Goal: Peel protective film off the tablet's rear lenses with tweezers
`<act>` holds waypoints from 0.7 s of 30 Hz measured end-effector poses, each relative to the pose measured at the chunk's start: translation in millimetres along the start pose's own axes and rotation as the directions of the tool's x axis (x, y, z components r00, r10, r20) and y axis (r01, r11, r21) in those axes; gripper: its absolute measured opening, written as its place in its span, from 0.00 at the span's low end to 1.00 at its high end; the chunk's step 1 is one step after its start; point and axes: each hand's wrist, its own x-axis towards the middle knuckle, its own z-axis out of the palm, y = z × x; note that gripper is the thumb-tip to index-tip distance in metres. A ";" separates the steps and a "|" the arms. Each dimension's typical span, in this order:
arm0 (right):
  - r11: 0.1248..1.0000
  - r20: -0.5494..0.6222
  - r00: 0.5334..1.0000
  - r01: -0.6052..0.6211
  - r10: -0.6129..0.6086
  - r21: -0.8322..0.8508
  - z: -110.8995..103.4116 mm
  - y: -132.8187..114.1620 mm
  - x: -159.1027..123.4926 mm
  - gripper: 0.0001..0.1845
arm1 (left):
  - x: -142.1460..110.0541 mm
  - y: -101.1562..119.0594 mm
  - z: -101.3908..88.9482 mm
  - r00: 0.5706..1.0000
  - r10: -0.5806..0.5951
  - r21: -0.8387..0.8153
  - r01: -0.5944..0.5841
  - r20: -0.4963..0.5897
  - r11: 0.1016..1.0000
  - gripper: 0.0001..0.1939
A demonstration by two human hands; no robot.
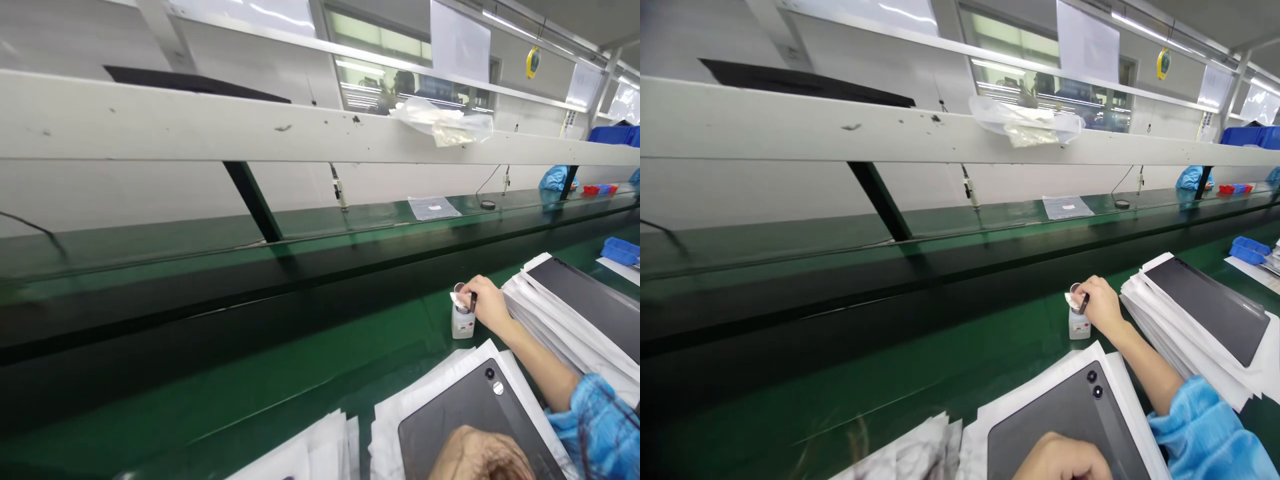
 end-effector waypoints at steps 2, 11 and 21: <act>1.000 -0.018 1.000 -0.017 0.017 0.019 -0.4 -0.4 -4.8 0.12 | -0.2 1.0 1.7 1.000 -0.010 -0.018 0.010 -0.004 1.000 0.19; 0.958 -0.071 0.987 -0.120 0.143 0.262 -65.4 -25.8 -67.2 0.20 | -7.0 0.2 -17.1 0.979 0.006 0.020 -0.002 -0.203 1.000 0.19; 0.483 0.421 0.890 -0.451 0.176 0.750 -117.2 -47.2 -116.1 0.10 | -18.9 16.8 -30.6 0.956 0.003 -0.040 -0.015 -0.293 0.999 0.18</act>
